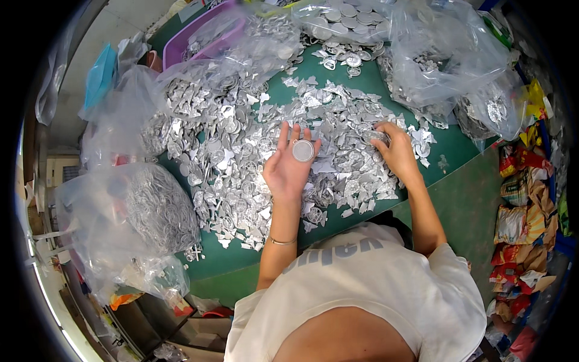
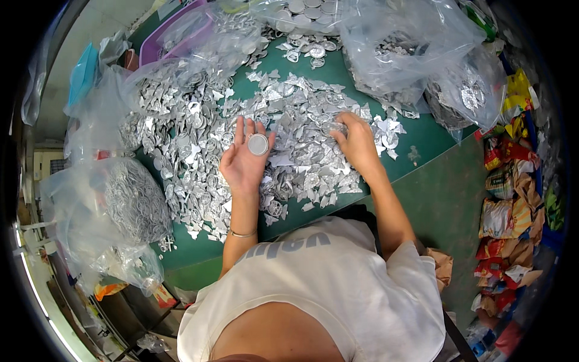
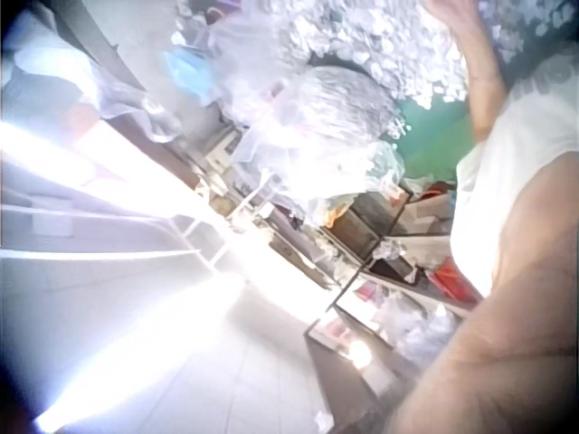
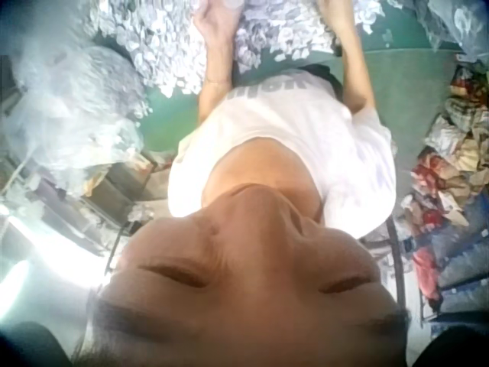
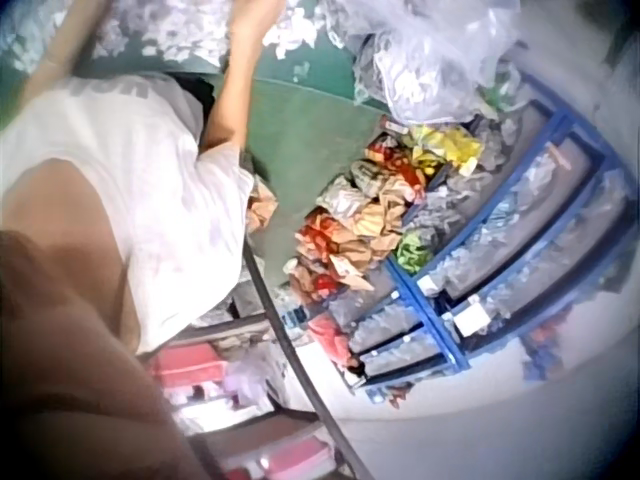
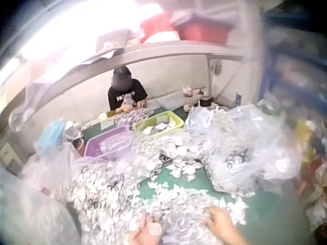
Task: The person picks up and sorts small grey metal or plastic items from a large pile on a green workbench, placing some into plastic bags and others into a small container.
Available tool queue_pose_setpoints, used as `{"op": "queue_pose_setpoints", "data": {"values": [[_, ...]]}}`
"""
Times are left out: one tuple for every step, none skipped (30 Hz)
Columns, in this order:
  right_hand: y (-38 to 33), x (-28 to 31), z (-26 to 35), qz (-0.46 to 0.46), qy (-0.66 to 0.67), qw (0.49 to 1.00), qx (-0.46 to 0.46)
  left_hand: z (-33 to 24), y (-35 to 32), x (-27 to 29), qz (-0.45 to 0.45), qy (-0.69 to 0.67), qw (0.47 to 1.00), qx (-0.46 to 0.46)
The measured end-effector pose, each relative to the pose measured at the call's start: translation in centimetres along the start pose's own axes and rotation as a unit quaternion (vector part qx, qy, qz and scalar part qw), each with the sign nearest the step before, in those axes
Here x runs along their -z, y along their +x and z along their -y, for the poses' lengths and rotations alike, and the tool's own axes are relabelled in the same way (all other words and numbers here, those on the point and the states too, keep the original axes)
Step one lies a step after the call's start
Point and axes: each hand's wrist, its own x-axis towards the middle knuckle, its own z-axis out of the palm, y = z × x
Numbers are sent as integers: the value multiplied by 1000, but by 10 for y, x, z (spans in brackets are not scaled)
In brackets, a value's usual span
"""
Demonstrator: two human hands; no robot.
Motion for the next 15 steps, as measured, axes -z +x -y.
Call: {"op": "queue_pose_setpoints", "data": {"values": [[-1,1,-2,5,38,999,1,3,0,-3,-7,13,1000,3],[-1,0,-3,-16,45,998,36,6,-1,-7,17,-17,1000,13],[-1,3,-3,8,109,993,-52,8,0,-12,0,10,999,31],[0,9,-3,32,173,974,-140,11,1,-18,-17,36,998,49],[0,14,1,57,234,944,-227,13,1,-23,-36,61,995,66],[-1,15,0,43,301,918,-256,15,1,-23,-24,87,993,81],[-1,16,-3,45,349,896,-271,17,0,-23,-27,100,990,92],[0,19,-7,47,393,872,-286,20,0,-22,-29,112,988,102],[0,21,-8,49,437,847,-300,22,-1,-22,-32,123,985,113],[-2,19,-6,29,476,825,-303,23,-1,-22,-25,150,981,118],[-4,16,-5,29,480,821,-309,25,-2,-23,-29,168,980,105],[-6,15,-4,30,484,816,-315,29,-2,-25,-33,185,978,91],[-8,14,-4,30,487,811,-322,32,-1,-28,-37,202,976,78],[-8,14,-5,54,466,827,-310,34,0,-30,-33,217,973,76],[-10,12,-5,48,474,820,-317,36,0,-31,-34,214,974,72]]}}
